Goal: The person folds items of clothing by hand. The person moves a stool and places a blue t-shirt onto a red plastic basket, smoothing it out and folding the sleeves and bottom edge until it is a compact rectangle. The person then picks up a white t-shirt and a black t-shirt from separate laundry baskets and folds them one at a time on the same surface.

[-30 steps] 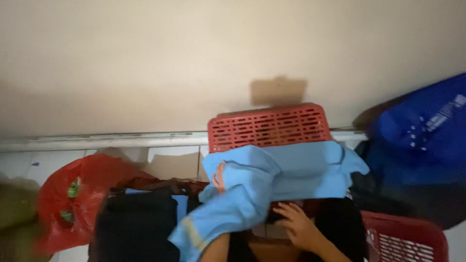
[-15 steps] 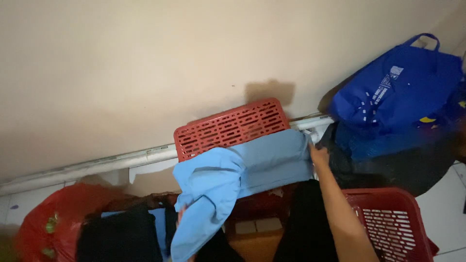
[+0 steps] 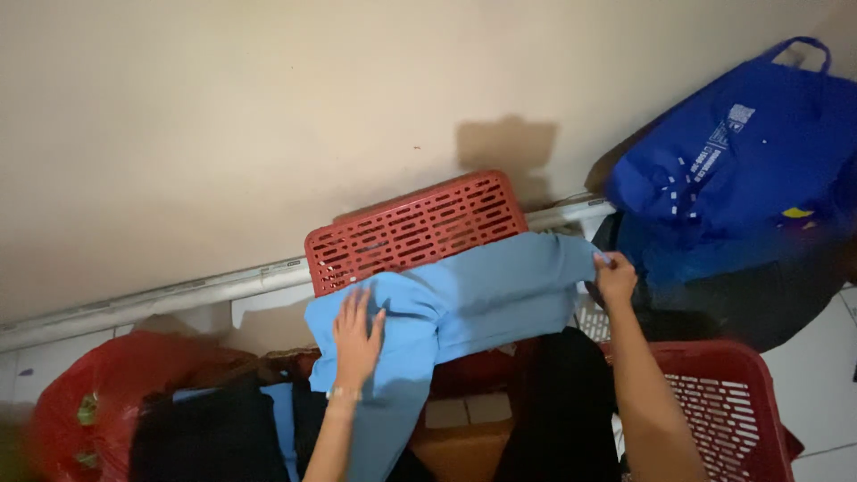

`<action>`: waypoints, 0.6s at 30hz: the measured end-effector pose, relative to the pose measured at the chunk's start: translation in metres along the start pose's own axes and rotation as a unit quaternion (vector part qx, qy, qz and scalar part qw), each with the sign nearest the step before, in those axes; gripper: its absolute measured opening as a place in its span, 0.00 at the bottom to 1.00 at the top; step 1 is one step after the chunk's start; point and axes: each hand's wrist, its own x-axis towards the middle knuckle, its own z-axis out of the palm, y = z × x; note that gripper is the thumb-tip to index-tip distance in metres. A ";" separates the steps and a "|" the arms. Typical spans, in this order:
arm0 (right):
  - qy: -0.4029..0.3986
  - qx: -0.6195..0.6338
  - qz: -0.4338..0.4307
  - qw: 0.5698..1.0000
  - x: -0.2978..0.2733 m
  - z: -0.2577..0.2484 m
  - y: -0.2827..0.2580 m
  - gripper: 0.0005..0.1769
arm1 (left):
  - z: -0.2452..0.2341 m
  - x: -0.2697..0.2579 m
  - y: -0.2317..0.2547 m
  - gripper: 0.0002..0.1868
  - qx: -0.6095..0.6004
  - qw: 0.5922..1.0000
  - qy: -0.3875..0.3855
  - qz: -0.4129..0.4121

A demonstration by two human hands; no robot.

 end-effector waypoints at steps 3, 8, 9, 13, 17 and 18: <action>0.025 -0.102 -0.139 0.985 0.011 -0.007 -0.002 0.13 | 0.041 0.012 -0.024 0.38 0.129 0.977 -0.137 -0.096; -0.039 -0.386 -0.146 0.910 0.018 -0.022 0.004 0.21 | 0.063 0.003 -0.051 0.38 0.101 0.986 -0.105 -0.079; -0.041 -0.412 -0.137 0.900 0.023 -0.025 0.004 0.24 | 0.062 0.004 -0.053 0.38 0.096 0.987 -0.102 -0.073; -0.062 -0.446 -0.109 0.886 0.034 -0.024 0.006 0.24 | 0.057 0.003 -0.046 0.38 0.097 0.986 -0.101 -0.088; -0.235 -0.464 0.009 0.854 0.017 0.001 0.004 0.19 | 0.052 0.006 -0.045 0.38 0.056 0.993 -0.073 -0.073; -0.265 -0.463 0.018 0.845 0.012 0.006 0.002 0.17 | 0.051 0.005 -0.048 0.37 0.044 0.995 -0.056 -0.064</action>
